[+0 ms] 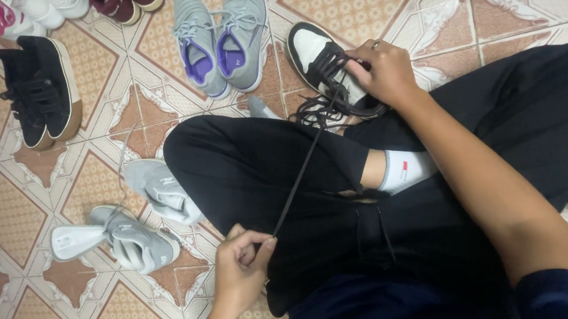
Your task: The person is sitting on the floor and threading laces through the eyelets of a sneaker.
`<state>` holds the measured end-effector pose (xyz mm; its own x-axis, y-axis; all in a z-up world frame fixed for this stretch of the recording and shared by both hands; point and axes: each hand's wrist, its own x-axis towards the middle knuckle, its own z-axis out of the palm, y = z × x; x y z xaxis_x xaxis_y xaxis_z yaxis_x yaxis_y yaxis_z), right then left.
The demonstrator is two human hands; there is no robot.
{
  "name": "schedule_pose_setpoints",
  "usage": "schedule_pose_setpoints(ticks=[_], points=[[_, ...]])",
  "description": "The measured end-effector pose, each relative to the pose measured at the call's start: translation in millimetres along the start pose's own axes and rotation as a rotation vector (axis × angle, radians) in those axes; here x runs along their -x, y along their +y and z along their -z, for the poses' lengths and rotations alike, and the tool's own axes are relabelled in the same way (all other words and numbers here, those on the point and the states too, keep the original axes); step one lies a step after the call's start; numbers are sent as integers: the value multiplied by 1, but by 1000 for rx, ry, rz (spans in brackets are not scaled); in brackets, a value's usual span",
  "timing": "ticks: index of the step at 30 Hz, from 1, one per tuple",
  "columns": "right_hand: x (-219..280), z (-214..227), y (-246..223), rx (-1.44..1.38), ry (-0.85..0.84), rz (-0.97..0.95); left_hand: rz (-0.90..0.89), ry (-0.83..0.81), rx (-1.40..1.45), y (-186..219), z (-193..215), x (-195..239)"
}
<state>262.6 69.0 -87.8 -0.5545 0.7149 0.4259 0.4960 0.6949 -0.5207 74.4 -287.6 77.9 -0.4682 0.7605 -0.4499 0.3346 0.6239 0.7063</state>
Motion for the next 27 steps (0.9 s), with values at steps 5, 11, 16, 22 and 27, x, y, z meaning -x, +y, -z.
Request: schedule_pose_setpoints(ticks=[5, 11, 16, 22, 27], points=[[0, 0, 4, 62, -41, 13, 0, 3, 6, 7, -2, 3], [-2, 4, 6, 69, -71, -45, 7, 11, 3, 5, -7, 14], [1, -1, 10, 63, -35, -25, 51, 21, -2, 12, -8, 22], [1, 1, 4, 50, -13, -77, 36, 36, 43, 19, -5, 23], [2, 11, -2, 60, 25, -184, -91, 64, 16, 35, 8, 9]])
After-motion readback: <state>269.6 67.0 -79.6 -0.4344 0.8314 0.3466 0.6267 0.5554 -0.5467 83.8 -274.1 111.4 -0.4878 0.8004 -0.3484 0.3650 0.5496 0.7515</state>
